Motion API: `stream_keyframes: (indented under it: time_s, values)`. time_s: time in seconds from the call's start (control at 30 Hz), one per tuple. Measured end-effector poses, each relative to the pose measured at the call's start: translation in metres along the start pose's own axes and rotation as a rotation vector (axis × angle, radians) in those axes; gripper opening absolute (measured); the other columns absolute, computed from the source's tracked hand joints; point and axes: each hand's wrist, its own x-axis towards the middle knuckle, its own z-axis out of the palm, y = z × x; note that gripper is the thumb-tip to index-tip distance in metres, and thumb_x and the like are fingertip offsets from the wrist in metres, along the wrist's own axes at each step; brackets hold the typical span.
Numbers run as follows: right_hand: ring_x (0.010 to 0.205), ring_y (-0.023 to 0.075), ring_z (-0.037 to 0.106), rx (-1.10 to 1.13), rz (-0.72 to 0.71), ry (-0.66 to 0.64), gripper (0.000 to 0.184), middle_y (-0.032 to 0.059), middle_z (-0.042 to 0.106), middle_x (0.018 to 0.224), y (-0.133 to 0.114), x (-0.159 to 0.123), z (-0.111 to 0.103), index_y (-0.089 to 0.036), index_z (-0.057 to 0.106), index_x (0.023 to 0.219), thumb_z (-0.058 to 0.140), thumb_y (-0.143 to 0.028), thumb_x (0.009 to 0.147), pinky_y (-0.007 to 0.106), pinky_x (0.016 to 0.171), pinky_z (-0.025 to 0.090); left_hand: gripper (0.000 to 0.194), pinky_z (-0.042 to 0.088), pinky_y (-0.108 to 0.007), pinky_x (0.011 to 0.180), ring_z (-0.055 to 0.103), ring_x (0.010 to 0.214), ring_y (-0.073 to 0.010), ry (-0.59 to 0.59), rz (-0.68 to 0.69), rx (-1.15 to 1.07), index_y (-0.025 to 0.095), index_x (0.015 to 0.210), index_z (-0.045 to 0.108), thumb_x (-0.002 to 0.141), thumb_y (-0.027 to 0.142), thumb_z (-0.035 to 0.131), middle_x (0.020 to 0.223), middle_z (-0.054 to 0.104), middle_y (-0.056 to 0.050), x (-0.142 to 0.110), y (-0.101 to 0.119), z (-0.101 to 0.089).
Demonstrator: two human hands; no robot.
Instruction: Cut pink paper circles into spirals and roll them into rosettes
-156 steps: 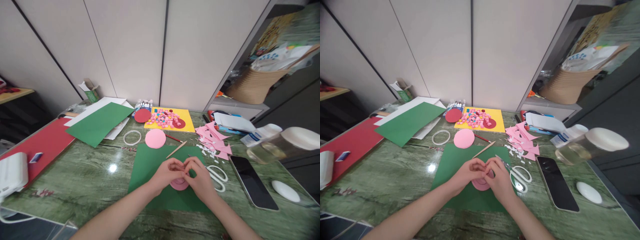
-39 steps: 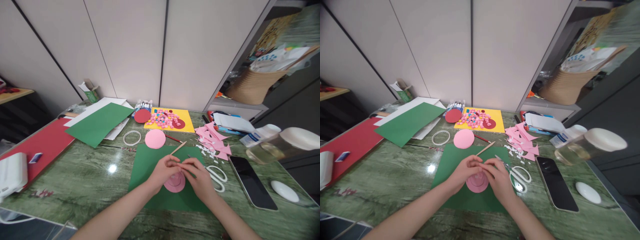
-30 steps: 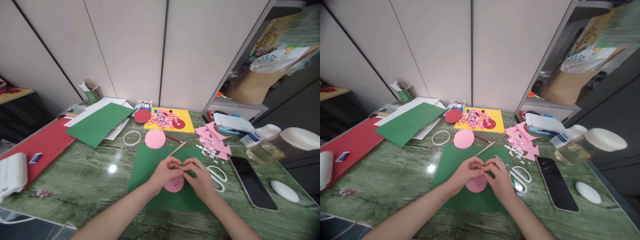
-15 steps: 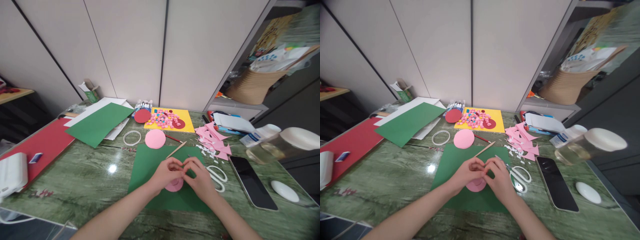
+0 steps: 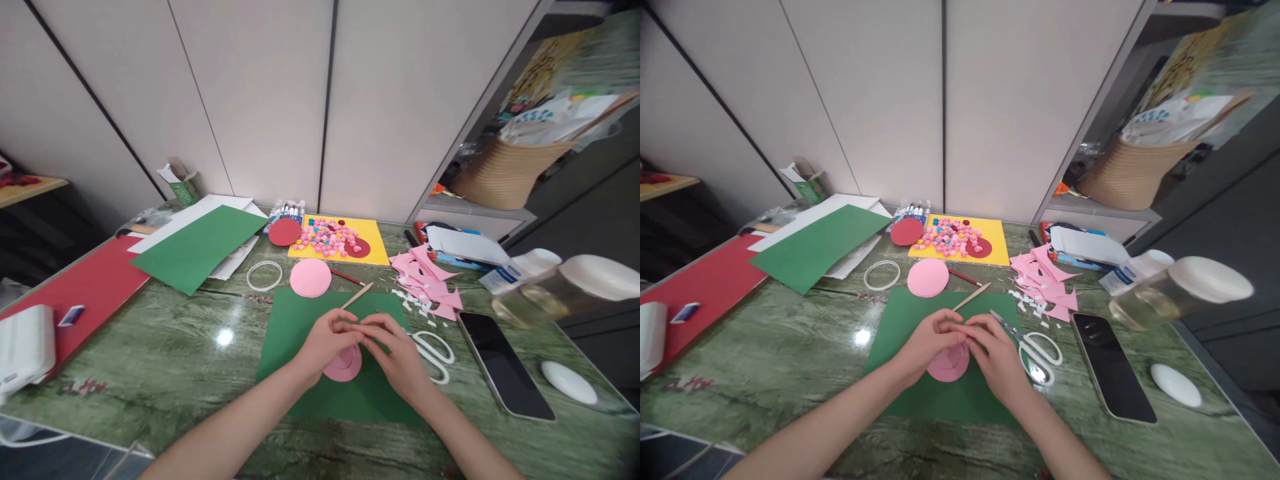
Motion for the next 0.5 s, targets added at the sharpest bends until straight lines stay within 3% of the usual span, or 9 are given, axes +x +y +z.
stream_keyframes:
  time_s: [0.2,0.5]
  values:
    - [0.095,0.0193,0.060,0.053,0.011,-0.034,0.027,0.0066,0.059,0.100,0.0013,0.0002,0.0009,-0.029,0.066,0.106,0.049,-0.016,0.089,0.032,0.079,0.054,0.038,0.037,-0.022,0.063,0.054,0.060,-0.0083,-0.014,-0.015,-0.021,0.015,0.086,0.055,0.057,0.024,0.078,0.070,0.065,0.000,0.0003,-0.0010,-0.0003]
    - [0.086,0.0212,0.062,-0.046,-0.002,0.072,0.013,0.0069,0.061,0.094,0.0041,-0.0014,0.0019,-0.024,0.070,0.085,0.057,-0.021,0.085,0.035,0.072,0.053,0.039,0.036,-0.022,0.062,0.054,0.062,-0.0087,-0.052,-0.041,-0.013,0.014,0.086,0.056,0.055,0.024,0.079,0.071,0.065,-0.001,-0.0002,-0.0030,0.0014]
